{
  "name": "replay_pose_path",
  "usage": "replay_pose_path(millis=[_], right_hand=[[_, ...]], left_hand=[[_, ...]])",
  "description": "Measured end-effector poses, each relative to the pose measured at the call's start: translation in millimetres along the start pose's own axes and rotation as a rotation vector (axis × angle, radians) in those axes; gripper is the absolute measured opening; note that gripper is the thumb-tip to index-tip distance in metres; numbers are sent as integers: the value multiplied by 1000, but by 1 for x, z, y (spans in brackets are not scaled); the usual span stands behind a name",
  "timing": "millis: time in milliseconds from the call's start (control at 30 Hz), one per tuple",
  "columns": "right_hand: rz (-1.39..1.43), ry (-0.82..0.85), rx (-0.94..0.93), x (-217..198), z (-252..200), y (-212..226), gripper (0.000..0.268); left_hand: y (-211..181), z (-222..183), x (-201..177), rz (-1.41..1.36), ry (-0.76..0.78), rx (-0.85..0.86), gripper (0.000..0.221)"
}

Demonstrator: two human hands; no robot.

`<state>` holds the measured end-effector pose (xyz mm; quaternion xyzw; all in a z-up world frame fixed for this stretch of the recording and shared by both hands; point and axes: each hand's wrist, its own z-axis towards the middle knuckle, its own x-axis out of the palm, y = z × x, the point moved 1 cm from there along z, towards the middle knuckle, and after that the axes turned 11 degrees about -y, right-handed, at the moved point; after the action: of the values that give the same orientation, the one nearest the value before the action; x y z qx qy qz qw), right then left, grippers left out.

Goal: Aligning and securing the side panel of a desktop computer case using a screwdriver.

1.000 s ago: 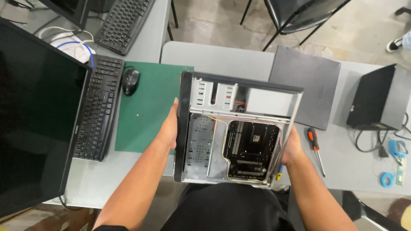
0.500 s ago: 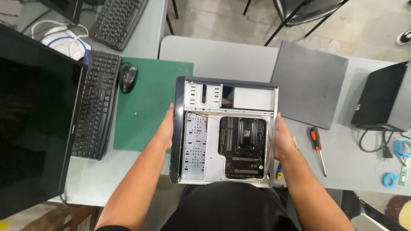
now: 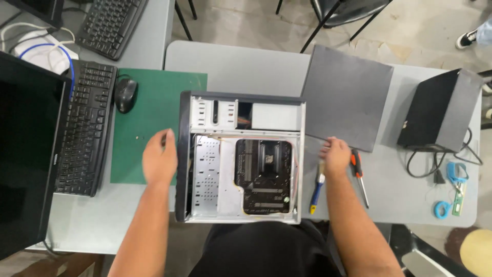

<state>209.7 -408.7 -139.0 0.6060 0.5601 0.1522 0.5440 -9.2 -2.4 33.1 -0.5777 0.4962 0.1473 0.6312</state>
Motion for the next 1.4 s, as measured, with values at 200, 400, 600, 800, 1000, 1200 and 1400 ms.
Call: replay_pose_path(millis=[200,400,600,800,1000,1200,1400], right_hand=[[-740,-295,-442,-56,76,49,38],[-1256,-17,-141,-42,38,125,115],[-1020,-14,-92,-44,63,113,108],[-894,-141,-414,-36,122,87,71],[-884,-147,-876,-1,196,114,66],[-916,66,-932,22,225,160,85],[-688,298,-879,62,308,146,58]], left_hand=[[15,-75,-19,118,123,1,55],[6,-106,-4,318,-60,-12,44],[-19,-117,-13,277,-25,-178,48],[-26,-122,-14,272,-42,-233,43],[-9,-114,-2,363,-69,-215,47],[7,-110,7,422,-132,-170,42],[5,-111,9,433,-132,-174,39]])
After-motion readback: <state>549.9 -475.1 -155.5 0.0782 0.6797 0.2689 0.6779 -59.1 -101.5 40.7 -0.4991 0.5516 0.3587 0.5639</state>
